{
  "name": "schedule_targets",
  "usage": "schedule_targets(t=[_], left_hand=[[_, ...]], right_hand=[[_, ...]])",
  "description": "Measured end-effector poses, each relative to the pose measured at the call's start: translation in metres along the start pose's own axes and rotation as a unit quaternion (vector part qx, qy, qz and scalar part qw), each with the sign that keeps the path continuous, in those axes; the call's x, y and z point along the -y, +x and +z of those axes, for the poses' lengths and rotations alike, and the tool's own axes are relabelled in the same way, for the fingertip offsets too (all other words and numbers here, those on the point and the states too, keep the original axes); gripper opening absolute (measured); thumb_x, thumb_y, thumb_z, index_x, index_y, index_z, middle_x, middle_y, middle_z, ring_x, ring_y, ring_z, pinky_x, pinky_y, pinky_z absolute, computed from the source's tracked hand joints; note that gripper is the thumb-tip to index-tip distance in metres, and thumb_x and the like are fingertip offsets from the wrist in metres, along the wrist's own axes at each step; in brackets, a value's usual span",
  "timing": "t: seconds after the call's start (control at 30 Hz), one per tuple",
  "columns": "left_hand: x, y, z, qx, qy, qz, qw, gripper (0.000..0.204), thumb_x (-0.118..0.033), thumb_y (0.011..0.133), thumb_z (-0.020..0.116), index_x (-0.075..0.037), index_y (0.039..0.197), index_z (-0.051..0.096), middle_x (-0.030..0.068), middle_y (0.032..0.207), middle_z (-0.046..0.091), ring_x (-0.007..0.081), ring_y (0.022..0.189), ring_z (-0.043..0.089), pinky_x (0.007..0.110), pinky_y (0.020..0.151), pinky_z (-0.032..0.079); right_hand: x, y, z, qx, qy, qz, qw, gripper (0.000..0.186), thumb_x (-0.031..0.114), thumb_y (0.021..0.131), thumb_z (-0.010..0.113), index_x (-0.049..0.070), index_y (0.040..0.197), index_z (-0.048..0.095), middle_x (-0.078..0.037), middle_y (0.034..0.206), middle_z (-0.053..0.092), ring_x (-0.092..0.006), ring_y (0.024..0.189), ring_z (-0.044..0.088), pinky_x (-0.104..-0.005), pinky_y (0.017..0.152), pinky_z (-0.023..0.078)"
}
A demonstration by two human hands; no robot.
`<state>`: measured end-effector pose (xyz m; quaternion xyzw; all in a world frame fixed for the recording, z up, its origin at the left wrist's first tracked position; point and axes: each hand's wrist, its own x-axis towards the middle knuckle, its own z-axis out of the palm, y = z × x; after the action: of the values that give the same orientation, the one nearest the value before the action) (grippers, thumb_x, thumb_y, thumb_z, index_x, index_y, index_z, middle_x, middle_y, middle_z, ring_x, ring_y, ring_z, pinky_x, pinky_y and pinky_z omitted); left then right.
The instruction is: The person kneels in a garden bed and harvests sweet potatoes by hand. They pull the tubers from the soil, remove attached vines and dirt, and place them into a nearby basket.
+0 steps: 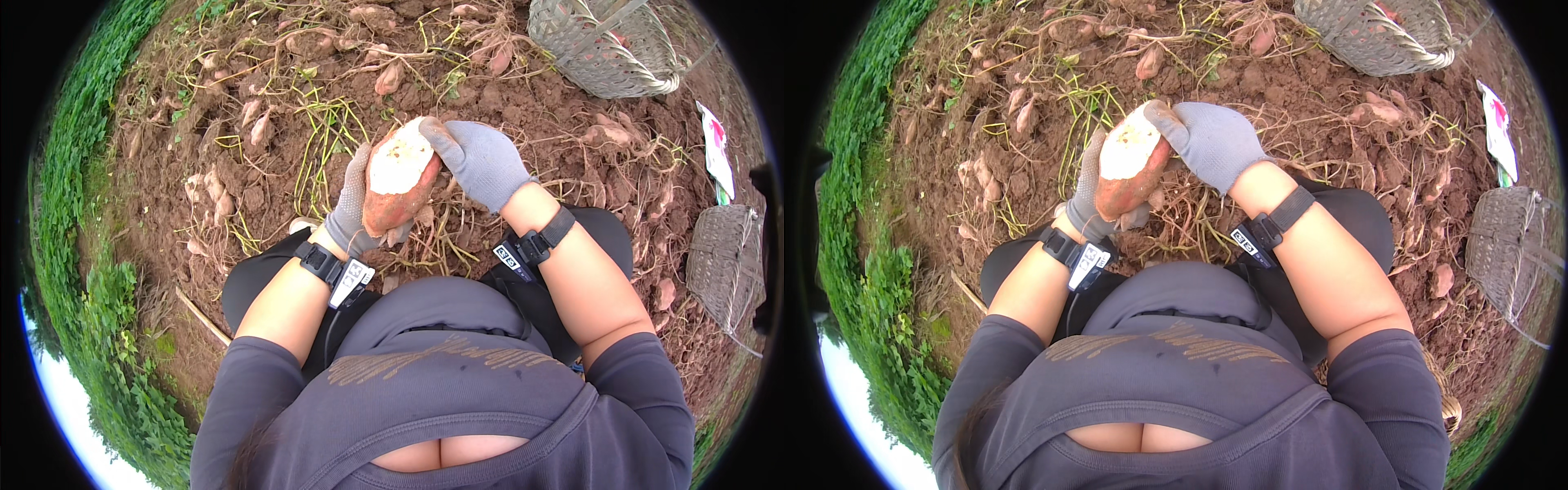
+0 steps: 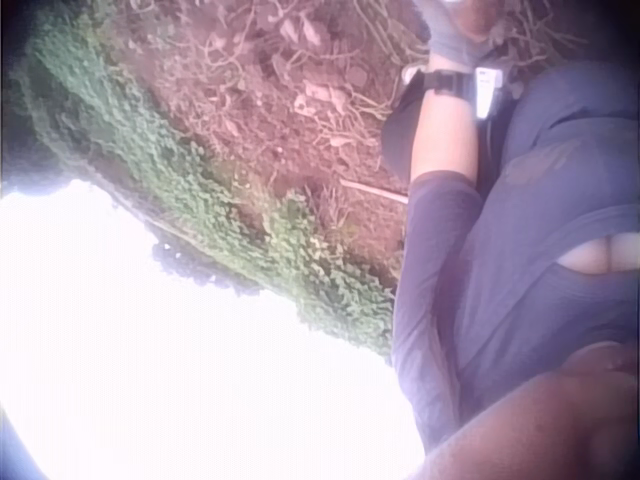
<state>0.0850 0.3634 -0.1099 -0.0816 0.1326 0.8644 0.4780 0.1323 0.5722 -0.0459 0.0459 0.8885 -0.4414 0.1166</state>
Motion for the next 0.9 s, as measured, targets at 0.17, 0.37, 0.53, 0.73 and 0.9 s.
schedule_targets(t=[0.17,0.37,0.53,0.73,0.9], left_hand=[[-0.002,-0.006,-0.007,-0.017,0.138,0.008,0.99,0.073,-0.059,0.107,0.033,-0.009,0.16,0.032,0.0202,0.157,0.044,0.0374,0.141,0.048,0.049,0.12,0.04],[-0.006,-0.004,-0.012,0.081,0.034,-0.026,0.996,0.074,-0.06,0.106,0.032,-0.009,0.16,0.032,0.0187,0.156,0.047,0.035,0.137,0.053,0.048,0.114,0.046],[-0.01,0.002,-0.011,0.093,-0.007,0.0,0.996,0.074,-0.062,0.105,0.033,-0.012,0.158,0.036,0.0178,0.151,0.052,0.0363,0.129,0.06,0.049,0.102,0.057],[0.0,0.008,-0.007,-0.184,0.193,0.001,0.964,0.067,-0.06,0.106,0.033,-0.011,0.149,0.046,0.0137,0.14,0.061,0.0338,0.124,0.063,0.047,0.104,0.055],[0.013,0.004,0.001,-0.181,0.163,0.032,0.969,0.064,-0.058,0.108,0.033,-0.013,0.153,0.042,0.0115,0.143,0.059,0.0295,0.128,0.061,0.045,0.111,0.049]], right_hand=[[-0.001,0.005,0.002,-0.029,0.005,-0.027,0.999,0.068,0.062,0.103,0.039,0.003,0.101,0.072,-0.021,0.091,0.071,-0.0416,0.091,0.068,-0.0454,0.082,0.052],[-0.013,0.009,0.01,-0.074,0.104,0.0,0.992,0.048,0.046,0.103,0.057,0.001,0.098,0.071,-0.014,0.083,0.07,-0.0275,0.076,0.068,-0.0407,0.072,0.053],[-0.014,0.017,0.02,-0.121,0.283,0.005,0.951,0.053,0.043,0.101,0.063,-0.002,0.129,0.063,-0.011,0.107,0.071,-0.0206,0.098,0.068,-0.035,0.089,0.053],[-0.01,0.003,0.035,0.023,0.317,0.033,0.947,0.068,0.055,0.104,0.052,-0.002,0.141,0.052,-0.022,0.132,0.065,-0.0323,0.121,0.064,-0.0402,0.1,0.052],[-0.007,0.002,0.029,0.015,0.094,0.018,0.995,0.076,0.06,0.1,0.054,-0.003,0.142,0.049,-0.03,0.124,0.065,-0.0436,0.115,0.065,-0.0452,0.097,0.052]])
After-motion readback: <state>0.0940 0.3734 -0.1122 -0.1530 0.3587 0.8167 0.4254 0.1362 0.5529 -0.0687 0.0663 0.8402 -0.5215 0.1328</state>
